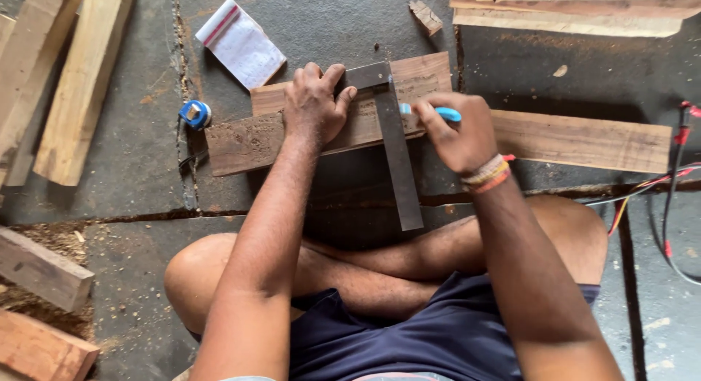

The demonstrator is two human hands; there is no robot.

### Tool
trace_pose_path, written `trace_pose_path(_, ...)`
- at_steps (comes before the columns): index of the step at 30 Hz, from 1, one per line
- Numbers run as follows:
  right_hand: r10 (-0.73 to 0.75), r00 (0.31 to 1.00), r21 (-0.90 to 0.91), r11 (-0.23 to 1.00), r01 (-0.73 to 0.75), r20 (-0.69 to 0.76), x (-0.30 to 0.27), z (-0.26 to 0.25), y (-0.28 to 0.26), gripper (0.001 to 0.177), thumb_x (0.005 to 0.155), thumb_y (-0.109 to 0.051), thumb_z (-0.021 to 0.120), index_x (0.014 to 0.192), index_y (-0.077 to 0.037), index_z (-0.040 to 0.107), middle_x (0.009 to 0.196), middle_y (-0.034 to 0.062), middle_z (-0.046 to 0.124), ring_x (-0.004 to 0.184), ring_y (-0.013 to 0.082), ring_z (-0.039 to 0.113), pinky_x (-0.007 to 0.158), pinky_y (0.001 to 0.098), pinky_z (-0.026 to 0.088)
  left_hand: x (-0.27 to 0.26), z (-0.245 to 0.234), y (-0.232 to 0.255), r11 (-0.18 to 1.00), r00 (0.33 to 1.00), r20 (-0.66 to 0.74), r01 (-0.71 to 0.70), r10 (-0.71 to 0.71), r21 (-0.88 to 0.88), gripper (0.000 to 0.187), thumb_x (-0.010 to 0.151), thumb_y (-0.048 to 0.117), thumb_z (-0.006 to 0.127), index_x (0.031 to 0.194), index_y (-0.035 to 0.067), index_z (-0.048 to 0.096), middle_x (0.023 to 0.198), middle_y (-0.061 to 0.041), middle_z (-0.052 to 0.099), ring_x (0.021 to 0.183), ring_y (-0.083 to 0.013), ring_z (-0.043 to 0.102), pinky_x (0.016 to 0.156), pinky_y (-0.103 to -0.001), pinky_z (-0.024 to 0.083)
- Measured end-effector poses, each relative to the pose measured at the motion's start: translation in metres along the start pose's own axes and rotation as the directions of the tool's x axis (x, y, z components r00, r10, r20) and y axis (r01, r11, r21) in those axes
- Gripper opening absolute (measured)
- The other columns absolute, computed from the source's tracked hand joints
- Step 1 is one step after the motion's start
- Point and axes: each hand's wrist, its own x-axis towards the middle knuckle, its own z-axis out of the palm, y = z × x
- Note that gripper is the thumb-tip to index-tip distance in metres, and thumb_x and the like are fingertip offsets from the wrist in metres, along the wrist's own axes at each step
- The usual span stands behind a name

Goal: Use a try square and a pencil to mark lines on wooden boards for cutting.

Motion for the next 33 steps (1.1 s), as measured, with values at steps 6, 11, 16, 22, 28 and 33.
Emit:
trace_pose_path(6, 0.052, 0.996, -0.006, 0.999, -0.052, 0.076, 0.005, -0.004, 0.018, 0.028, 0.105, -0.024, 0.058, 0.105, -0.006, 0.08, 0.084, 0.009, 0.078, 0.071, 0.0158, 0.072, 0.061, 0.0304, 0.055, 0.0, -0.003, 0.004, 1.0, 1.0, -0.012, -0.002, 0.002, 0.028, 0.045, 0.095, 0.049, 0.07, 0.127, 0.019, 0.065, 0.102, -0.011, 0.059, 0.099, -0.0265, 0.057, 0.082, -0.047, 0.047)
trace_pose_path(11, -0.105, 0.994, -0.091, 0.991, 0.101, -0.039, 0.011, 0.015, 0.017, 0.025, 0.104, -0.02, 0.062, 0.114, -0.003, 0.078, 0.097, 0.0124, 0.078, 0.078, 0.0185, 0.074, 0.069, 0.0324, 0.058, 0.0, -0.004, 0.003, 0.999, 0.999, -0.035, -0.02, 0.022, 0.043, 0.045, 0.093, 0.05, 0.071, 0.126, 0.019, 0.066, 0.103, -0.011, 0.06, 0.1, -0.0266, 0.058, 0.082, -0.047, 0.047)
trace_pose_path(16, 0.072, 0.982, -0.29, 0.957, -0.019, 0.173, -0.027, -0.011, -0.004, 0.024, 0.098, -0.023, 0.066, 0.099, -0.006, 0.082, 0.084, 0.0138, 0.079, 0.069, 0.0196, 0.072, 0.065, 0.0347, 0.055, 0.002, -0.008, 0.006, 0.999, 1.0, 0.005, 0.023, -0.023, 0.047, 0.054, 0.09, 0.06, 0.071, 0.124, 0.018, 0.066, 0.103, -0.011, 0.06, 0.098, -0.0257, 0.057, 0.081, -0.047, 0.046)
trace_pose_path(22, 0.227, 0.974, 0.335, 0.917, -0.219, 0.015, -0.061, -0.011, 0.042, 0.033, 0.109, -0.025, 0.057, 0.106, 0.002, 0.076, 0.093, 0.0084, 0.077, 0.082, 0.0126, 0.073, 0.073, 0.0247, 0.057, 0.003, -0.003, 0.003, 0.982, 0.984, 0.055, 0.162, -0.168, 0.098, 0.067, 0.083, 0.076, 0.068, 0.114, 0.017, 0.068, 0.1, -0.01, 0.058, 0.099, -0.0253, 0.054, 0.082, -0.049, 0.043)
trace_pose_path(28, 0.224, 0.972, 0.402, 0.899, -0.175, -0.077, -0.053, -0.008, 0.049, 0.036, 0.11, -0.027, 0.058, 0.112, 0.005, 0.074, 0.093, 0.0101, 0.075, 0.084, 0.0149, 0.071, 0.075, 0.0264, 0.056, 0.002, -0.002, 0.002, 0.985, 0.987, 0.015, 0.157, -0.158, 0.071, 0.067, 0.084, 0.078, 0.065, 0.116, 0.019, 0.069, 0.101, -0.01, 0.056, 0.101, -0.0257, 0.053, 0.084, -0.051, 0.043)
trace_pose_path(33, 0.217, 0.971, 0.469, 0.871, -0.146, -0.1, -0.053, 0.0, 0.051, 0.034, 0.11, -0.026, 0.058, 0.113, 0.005, 0.072, 0.101, 0.0095, 0.075, 0.087, 0.0148, 0.073, 0.076, 0.0262, 0.056, 0.001, -0.003, 0.002, 0.991, 0.989, 0.063, 0.131, -0.133, 0.032, 0.063, 0.089, 0.075, 0.061, 0.121, 0.02, 0.067, 0.103, -0.01, 0.055, 0.103, -0.0274, 0.052, 0.084, -0.053, 0.043)
